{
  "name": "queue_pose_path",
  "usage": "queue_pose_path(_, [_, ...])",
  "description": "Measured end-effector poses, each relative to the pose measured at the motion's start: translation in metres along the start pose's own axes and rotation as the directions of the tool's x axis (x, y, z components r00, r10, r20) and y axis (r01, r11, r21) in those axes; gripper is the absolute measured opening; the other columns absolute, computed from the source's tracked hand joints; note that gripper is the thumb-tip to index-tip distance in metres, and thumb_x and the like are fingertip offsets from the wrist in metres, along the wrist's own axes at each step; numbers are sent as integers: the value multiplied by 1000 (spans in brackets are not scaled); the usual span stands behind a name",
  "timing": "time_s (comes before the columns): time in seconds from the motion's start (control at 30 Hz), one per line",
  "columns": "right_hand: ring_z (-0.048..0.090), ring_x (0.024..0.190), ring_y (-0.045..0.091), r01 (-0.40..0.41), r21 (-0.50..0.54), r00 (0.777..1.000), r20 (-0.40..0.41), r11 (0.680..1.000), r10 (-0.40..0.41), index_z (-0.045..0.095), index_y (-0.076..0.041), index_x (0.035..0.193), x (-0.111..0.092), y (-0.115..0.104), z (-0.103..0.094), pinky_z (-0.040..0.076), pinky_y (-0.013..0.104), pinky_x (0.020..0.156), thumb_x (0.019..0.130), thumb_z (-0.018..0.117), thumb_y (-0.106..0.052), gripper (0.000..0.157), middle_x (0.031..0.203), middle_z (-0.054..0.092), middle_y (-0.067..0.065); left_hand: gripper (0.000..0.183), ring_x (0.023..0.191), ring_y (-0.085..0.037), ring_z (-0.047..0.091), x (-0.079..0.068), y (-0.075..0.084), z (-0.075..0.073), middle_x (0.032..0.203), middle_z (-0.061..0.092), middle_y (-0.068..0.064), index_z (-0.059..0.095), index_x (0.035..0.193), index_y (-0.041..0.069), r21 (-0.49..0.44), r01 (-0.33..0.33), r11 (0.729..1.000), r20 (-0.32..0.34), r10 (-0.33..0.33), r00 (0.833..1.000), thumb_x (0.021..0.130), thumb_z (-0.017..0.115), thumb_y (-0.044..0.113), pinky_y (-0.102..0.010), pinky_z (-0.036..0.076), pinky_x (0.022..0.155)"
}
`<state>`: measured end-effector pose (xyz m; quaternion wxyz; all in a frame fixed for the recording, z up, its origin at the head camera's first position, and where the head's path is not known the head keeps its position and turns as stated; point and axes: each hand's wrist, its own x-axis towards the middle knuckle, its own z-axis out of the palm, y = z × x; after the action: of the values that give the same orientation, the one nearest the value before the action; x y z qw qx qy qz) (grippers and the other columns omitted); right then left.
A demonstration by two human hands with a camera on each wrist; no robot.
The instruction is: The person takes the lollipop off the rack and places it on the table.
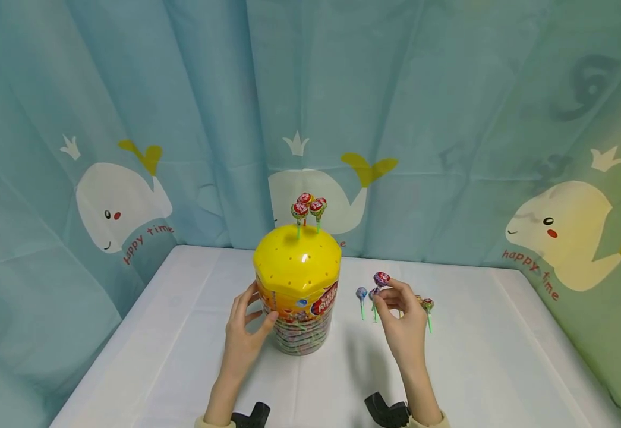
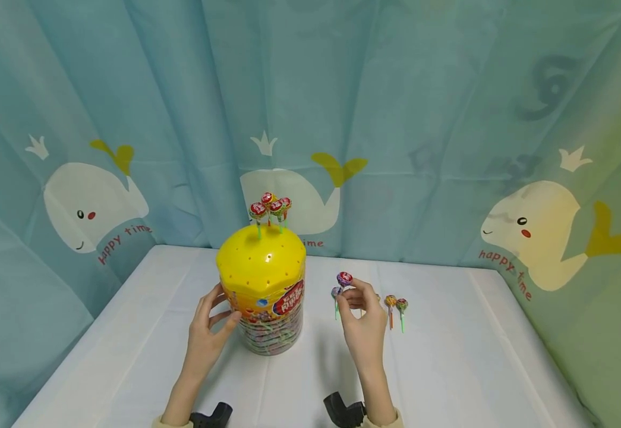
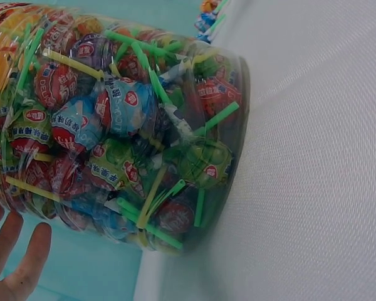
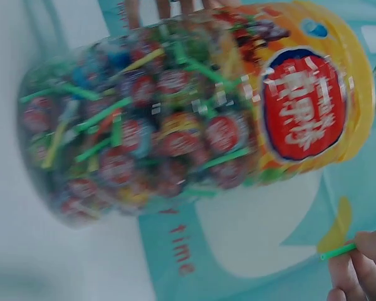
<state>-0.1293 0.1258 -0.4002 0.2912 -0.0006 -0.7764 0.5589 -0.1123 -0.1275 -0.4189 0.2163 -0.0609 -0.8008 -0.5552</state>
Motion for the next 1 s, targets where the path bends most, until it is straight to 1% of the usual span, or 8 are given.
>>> queue_pose_path(0.13, [56,71,-5,-54,-45,998,11,998,54,65,0,107,-6,14,-1,47,9,69,81,70,6,27,83,68,13,68,120,-27,49,1,1,0,136,48,-20,40,143,-2,-3,7,1000,3,-7,1000,82,68,-2,-48,54,91])
queue_pose_path(0.27, [56,70,-5,-89,-61,995,33,994,91,65,1,107,-10,26,-1,47,8,67,81,70,5,27,84,69,15,68,121,-30,50,1,2,0,135,48,-21,40,143,-2,-4,4,1000,3,-4,1000,81,68,-2,-49,53,90])
queue_pose_path(0.37, [56,69,-5,-146,-64,986,68,987,150,64,2,108,-11,33,-1,48,9,67,81,70,5,28,85,70,16,67,121,-33,50,0,3,0,135,48,-21,40,143,-2,-3,5,1000,5,-5,1000,82,68,-2,-50,53,90])
queue_pose_path(0.5, [56,67,-4,-245,-83,956,143,966,255,63,2,110,-12,45,1,49,10,65,81,68,6,29,86,70,16,67,120,-30,50,0,-1,1,135,48,-20,40,142,-3,4,14,1000,3,-14,1000,82,68,-2,-49,54,90])
queue_pose_path(0.6, [57,64,-2,-290,-120,929,204,949,310,63,3,110,-12,54,2,48,13,61,81,66,7,29,84,71,16,68,120,-27,49,0,-14,3,137,48,-18,40,143,0,7,15,1000,-7,-15,1000,81,68,-2,-48,54,90])
queue_pose_path(0.7, [58,63,0,-313,-173,904,246,934,349,63,3,110,-14,62,2,47,16,60,80,64,6,30,82,72,16,71,121,-20,49,1,-28,6,138,48,-13,40,145,7,7,12,1000,-10,-12,1000,81,69,-1,-45,54,91])
queue_pose_path(0.83, [60,62,5,-341,-236,876,270,910,399,64,2,110,-16,70,3,45,18,60,79,64,3,31,81,73,13,72,122,-12,48,1,-36,6,139,48,-6,40,146,16,-7,-13,1000,-2,13,1000,82,70,3,-41,54,91])
queue_pose_path(1.0, [60,58,10,-374,-251,855,279,893,437,64,6,106,-18,76,3,46,20,53,78,67,3,29,77,72,14,71,120,-6,47,1,-37,5,138,49,-4,40,146,18,-20,-43,999,-1,43,999,83,70,5,-39,55,90])
